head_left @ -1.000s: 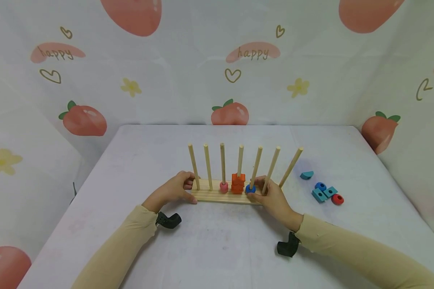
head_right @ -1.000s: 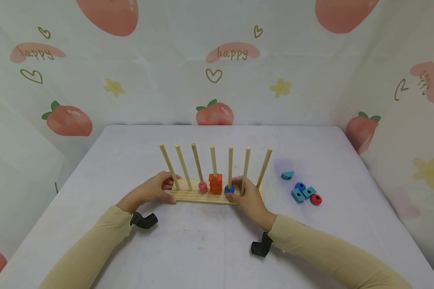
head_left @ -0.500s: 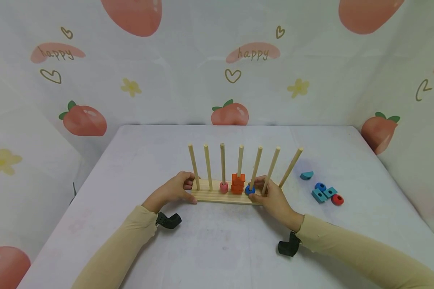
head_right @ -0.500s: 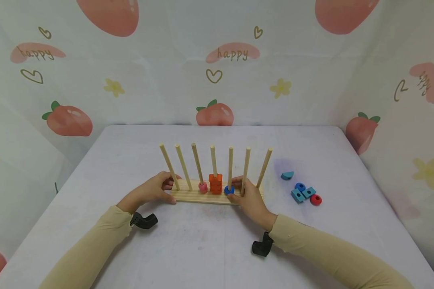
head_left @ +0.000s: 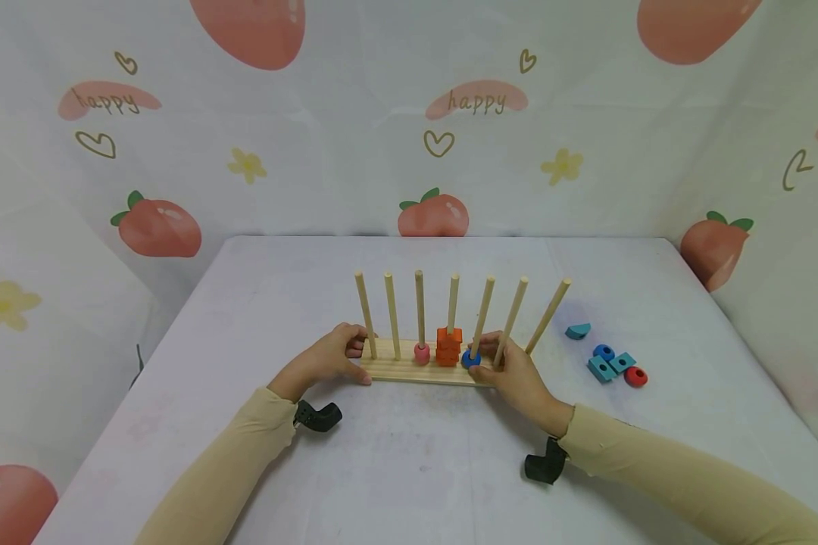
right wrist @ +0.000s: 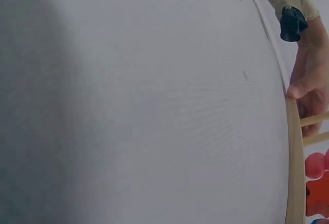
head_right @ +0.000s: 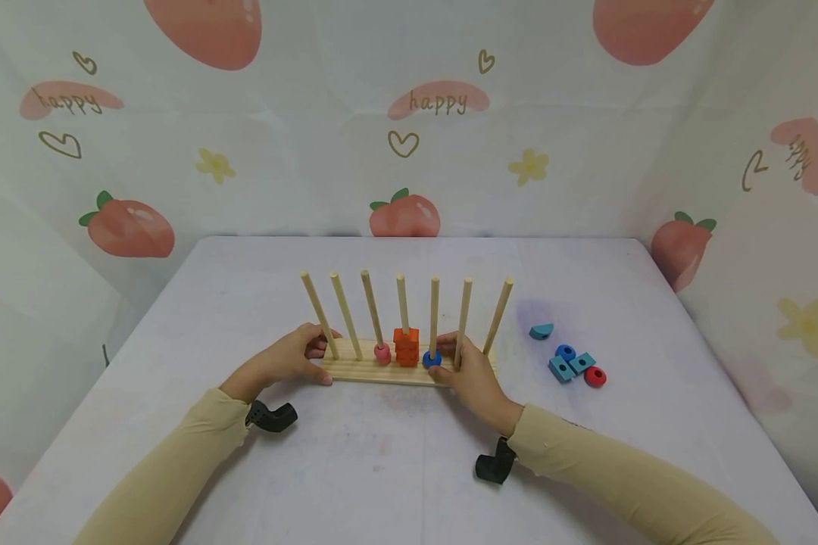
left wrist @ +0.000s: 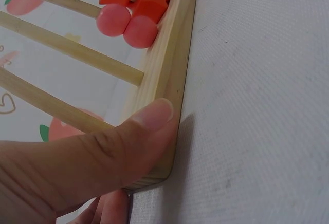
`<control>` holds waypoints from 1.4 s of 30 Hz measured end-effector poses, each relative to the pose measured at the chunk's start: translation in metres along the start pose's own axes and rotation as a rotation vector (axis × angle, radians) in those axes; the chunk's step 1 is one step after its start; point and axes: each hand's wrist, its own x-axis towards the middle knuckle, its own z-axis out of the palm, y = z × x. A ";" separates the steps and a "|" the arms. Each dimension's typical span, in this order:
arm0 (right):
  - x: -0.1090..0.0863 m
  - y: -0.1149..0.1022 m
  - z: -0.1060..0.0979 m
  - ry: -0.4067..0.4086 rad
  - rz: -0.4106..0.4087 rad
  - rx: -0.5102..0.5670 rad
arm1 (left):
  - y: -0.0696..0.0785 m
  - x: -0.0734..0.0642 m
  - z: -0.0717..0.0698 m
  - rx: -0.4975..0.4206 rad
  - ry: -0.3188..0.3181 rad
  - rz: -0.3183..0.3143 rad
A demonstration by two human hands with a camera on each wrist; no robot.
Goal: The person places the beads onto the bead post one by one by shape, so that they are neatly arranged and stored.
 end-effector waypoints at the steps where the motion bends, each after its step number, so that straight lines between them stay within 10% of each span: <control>1: 0.000 0.000 0.000 -0.002 -0.001 0.003 | -0.004 0.002 0.000 0.002 0.002 0.000; 13: -0.020 -0.011 -0.010 0.009 -0.162 0.089 | -0.005 0.003 0.000 0.010 0.000 0.002; 24: -0.059 -0.046 -0.042 -0.069 -0.089 0.129 | -0.005 0.002 -0.002 0.009 0.015 0.006; 30: -0.071 -0.058 -0.065 -0.071 -0.188 0.111 | -0.006 0.003 -0.001 0.010 0.012 0.011; 37: -0.075 -0.060 -0.102 0.045 -0.434 0.268 | -0.005 0.002 -0.001 0.017 0.011 0.008; 42: -0.074 -0.051 -0.131 0.218 -0.383 0.187 | -0.007 0.003 0.000 0.026 0.009 0.009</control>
